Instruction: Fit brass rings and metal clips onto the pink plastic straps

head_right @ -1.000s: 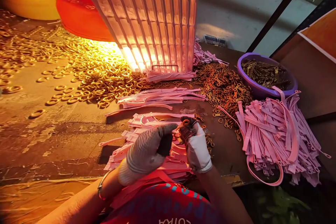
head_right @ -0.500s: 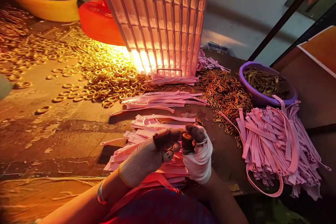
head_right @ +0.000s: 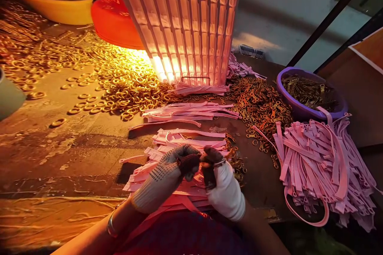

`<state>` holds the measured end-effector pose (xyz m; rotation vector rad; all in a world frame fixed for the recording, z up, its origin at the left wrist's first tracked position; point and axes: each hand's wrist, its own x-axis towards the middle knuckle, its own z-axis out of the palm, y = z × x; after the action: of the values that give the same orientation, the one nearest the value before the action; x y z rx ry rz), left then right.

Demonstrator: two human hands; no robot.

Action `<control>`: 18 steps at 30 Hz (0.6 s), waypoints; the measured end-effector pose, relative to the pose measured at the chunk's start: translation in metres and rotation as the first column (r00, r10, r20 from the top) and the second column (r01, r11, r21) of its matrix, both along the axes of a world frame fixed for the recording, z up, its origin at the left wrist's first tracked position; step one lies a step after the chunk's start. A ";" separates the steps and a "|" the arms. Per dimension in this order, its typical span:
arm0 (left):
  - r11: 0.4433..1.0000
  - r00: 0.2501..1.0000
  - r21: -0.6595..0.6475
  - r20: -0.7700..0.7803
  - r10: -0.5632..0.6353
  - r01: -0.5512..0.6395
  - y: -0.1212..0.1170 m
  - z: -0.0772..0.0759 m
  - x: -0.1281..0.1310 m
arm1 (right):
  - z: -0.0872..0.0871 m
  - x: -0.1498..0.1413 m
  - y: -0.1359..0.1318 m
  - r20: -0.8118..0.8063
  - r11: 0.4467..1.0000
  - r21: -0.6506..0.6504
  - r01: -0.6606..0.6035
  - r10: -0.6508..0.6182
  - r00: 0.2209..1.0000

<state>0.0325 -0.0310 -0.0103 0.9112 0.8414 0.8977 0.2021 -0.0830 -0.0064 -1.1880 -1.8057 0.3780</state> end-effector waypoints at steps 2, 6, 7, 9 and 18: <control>1.000 1.000 -0.016 0.002 0.021 -0.021 0.001 0.001 -0.001 | 0.005 0.006 0.001 -0.033 0.992 -0.086 0.095 -0.098 0.995; 0.999 0.999 0.001 -0.011 0.048 -0.048 0.001 0.005 0.002 | 0.014 0.010 0.011 0.138 0.993 -0.093 0.074 -0.060 0.989; 0.999 0.999 -0.002 -0.006 0.051 -0.051 0.001 0.006 0.003 | 0.016 0.009 0.014 0.199 0.993 -0.107 0.045 -0.023 0.980; 0.999 0.999 -0.025 0.006 0.043 -0.043 0.000 0.008 0.005 | 0.019 0.004 0.019 0.339 0.991 -0.128 0.050 -0.004 0.941; 0.982 0.999 -0.184 0.028 -0.042 0.047 0.011 0.014 -0.003 | 0.011 -0.010 0.016 0.500 0.979 -0.161 0.127 -0.030 0.866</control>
<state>0.0299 -0.0204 0.0039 0.7534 0.8655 0.7765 0.1919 -0.0669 0.0049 -1.5988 -2.1844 0.2081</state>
